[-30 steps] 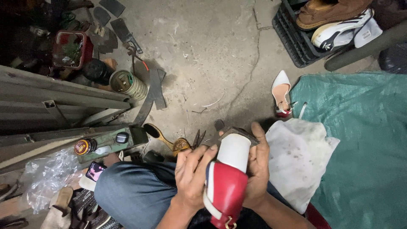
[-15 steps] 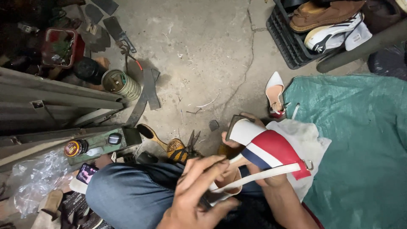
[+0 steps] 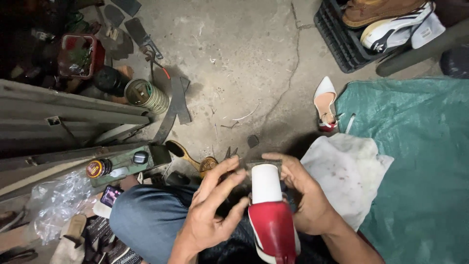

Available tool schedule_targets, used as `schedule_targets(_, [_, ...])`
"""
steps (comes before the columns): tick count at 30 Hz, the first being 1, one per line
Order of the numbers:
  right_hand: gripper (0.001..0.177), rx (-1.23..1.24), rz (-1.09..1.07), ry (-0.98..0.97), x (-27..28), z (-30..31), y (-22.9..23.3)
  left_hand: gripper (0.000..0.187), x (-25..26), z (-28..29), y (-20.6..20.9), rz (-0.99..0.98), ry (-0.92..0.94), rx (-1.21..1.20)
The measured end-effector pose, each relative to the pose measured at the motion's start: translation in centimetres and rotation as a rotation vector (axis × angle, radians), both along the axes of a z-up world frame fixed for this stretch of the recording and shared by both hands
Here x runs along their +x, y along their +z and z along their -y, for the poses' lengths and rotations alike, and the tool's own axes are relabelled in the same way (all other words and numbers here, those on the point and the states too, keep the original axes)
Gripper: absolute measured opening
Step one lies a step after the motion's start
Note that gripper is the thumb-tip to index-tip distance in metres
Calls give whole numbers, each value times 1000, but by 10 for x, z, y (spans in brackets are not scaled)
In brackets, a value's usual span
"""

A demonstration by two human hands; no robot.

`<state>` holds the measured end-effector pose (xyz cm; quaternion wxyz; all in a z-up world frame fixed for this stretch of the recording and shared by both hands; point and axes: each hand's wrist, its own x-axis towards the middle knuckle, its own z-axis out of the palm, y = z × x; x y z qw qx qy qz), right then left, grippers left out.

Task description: The person uses a knife to scrape a black braided strap, then picks up a white and red high-heeled shoe to scrape the sole with a metal tool. The person continues scraping the strap and the shoe sole throughout the video.

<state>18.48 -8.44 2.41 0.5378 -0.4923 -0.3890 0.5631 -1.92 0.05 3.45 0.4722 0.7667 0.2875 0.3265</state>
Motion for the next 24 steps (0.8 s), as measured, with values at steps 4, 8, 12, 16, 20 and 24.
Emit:
schedule_targets(4, [92, -11, 88, 56, -4, 4, 2, 54, -6, -4, -4, -134, -52, 161])
schedule_targets(8, [91, -20, 189, 87, -7, 1, 8, 67, -7, -1, -17, -166, -35, 265])
schedule_targets(12, [101, -78, 293, 124, -6, -7, 19, 67, -5, -1, -24, -165, 2, 314])
schedule_targets(16, [92, -174, 358, 173, -7, -12, 26, 60, -5, -2, -29, -166, 29, 352])
schedule_targets(20, [92, 8, 478, 212, -6, -14, 26, 54, -4, -3, -27, -160, 30, 333])
schedule_targets(24, [85, 48, 498, 227, -8, -20, 30, 53, -3, -4, -34, -106, 39, 337])
